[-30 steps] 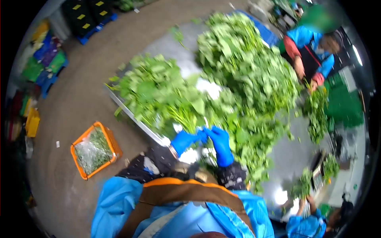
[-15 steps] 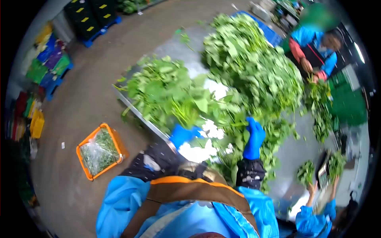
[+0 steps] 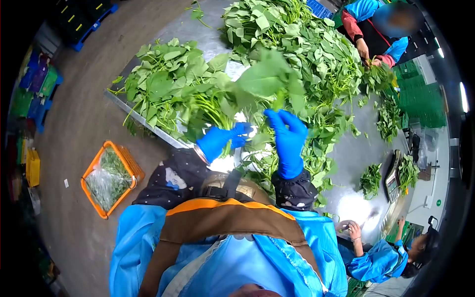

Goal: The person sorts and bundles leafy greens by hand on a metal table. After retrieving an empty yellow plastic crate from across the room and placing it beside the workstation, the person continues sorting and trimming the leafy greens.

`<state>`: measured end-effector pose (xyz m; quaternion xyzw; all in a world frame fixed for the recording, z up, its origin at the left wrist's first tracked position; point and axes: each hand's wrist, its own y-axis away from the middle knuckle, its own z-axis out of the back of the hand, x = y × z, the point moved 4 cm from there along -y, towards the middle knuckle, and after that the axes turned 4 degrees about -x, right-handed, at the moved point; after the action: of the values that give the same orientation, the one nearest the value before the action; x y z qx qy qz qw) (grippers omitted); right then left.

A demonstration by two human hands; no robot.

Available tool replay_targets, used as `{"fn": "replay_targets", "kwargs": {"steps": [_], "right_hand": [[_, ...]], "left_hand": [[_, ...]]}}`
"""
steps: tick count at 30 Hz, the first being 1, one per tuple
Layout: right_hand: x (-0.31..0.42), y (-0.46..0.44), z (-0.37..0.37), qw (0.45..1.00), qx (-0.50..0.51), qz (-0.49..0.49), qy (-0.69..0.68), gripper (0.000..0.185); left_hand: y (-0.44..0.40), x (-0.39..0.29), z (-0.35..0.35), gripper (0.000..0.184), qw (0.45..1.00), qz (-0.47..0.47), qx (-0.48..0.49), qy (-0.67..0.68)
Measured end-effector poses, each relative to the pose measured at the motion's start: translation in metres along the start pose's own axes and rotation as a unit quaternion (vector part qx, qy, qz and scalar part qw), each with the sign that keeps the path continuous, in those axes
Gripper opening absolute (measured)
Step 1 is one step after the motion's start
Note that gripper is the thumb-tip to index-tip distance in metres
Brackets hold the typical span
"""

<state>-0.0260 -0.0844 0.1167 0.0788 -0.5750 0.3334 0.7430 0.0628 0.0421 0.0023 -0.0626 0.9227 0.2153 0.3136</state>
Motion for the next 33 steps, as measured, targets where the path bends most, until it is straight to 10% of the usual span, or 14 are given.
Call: {"fn": "replay_targets", "kwargs": {"steps": [8,12,14,19,24,27,33], "right_hand": [[-0.053,0.028,-0.054,0.952,0.249,-0.179,-0.016,0.026],[-0.040,0.021,-0.057,0.951,0.288,-0.076,0.082,0.019],[-0.058,-0.001,-0.044,0.956,0.224,-0.159,-0.101,0.027],[-0.117,-0.025,-0.016,0.967,0.128,-0.133,0.174,0.031],[-0.137,0.006,-0.065,0.866,0.214,-0.010,0.452,0.032],[-0.115,-0.002,-0.039,0.981,0.126,-0.133,0.069,0.027],[-0.061,0.006,-0.031,0.984,0.116,-0.137,0.000,0.017]], "left_hand": [[0.012,0.012,-0.009,0.025,0.985,-0.051,-0.090,-0.137],[0.020,0.010,0.000,0.017,0.979,-0.043,-0.132,-0.152],[0.036,-0.021,-0.011,0.020,0.954,-0.051,-0.222,-0.192],[0.047,-0.044,0.059,0.028,0.968,-0.121,-0.194,0.106],[0.047,-0.041,0.046,0.032,0.960,-0.127,-0.243,0.058],[0.048,-0.043,0.037,0.032,0.949,-0.117,-0.290,0.047],[0.021,-0.018,0.021,0.035,0.975,-0.102,-0.192,0.043]]}}
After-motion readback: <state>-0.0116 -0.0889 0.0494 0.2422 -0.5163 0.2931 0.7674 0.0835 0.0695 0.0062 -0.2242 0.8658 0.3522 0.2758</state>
